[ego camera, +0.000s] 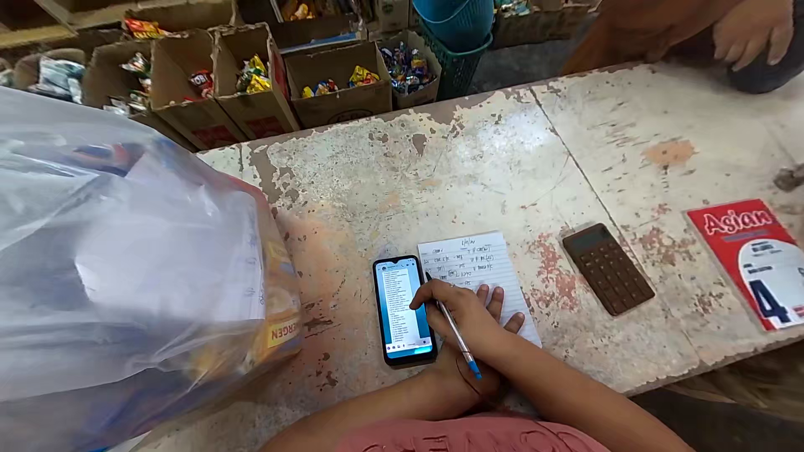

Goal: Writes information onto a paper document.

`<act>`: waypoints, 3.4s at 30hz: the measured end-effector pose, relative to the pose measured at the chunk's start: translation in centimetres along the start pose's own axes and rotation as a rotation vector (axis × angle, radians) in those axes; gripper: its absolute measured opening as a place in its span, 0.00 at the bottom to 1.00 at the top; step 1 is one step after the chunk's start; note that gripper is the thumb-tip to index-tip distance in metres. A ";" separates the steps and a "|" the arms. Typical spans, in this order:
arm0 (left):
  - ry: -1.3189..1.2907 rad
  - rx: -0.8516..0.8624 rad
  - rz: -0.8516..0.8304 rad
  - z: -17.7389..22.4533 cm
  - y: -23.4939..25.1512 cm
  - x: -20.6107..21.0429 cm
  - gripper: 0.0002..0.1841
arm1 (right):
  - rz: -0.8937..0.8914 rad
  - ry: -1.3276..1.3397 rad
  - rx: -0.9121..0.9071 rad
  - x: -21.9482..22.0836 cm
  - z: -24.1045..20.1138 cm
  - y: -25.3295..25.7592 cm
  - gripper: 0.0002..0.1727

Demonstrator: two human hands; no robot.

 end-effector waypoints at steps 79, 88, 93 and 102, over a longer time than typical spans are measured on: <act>0.057 0.201 0.468 -1.4 3.6 5.7 0.26 | 0.026 0.019 0.138 -0.3 0.9 0.3 0.15; 0.114 0.206 0.486 -1.3 3.4 5.6 0.26 | 0.031 0.018 0.124 -0.3 1.0 0.3 0.16; 0.124 0.208 0.490 -1.3 3.6 5.8 0.27 | 0.028 0.018 0.126 -0.3 1.0 0.3 0.15; 0.101 0.213 0.501 -1.3 3.4 5.7 0.27 | 0.034 0.025 0.124 -0.4 0.8 0.2 0.15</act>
Point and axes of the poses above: each hand's wrist, its own y-axis towards the middle knuckle, its own x-axis out of the palm, z = x × y, the point moved 6 cm from there along y, towards the middle knuckle, and after that the axes turned 5 degrees about y, right-handed, at the moved point
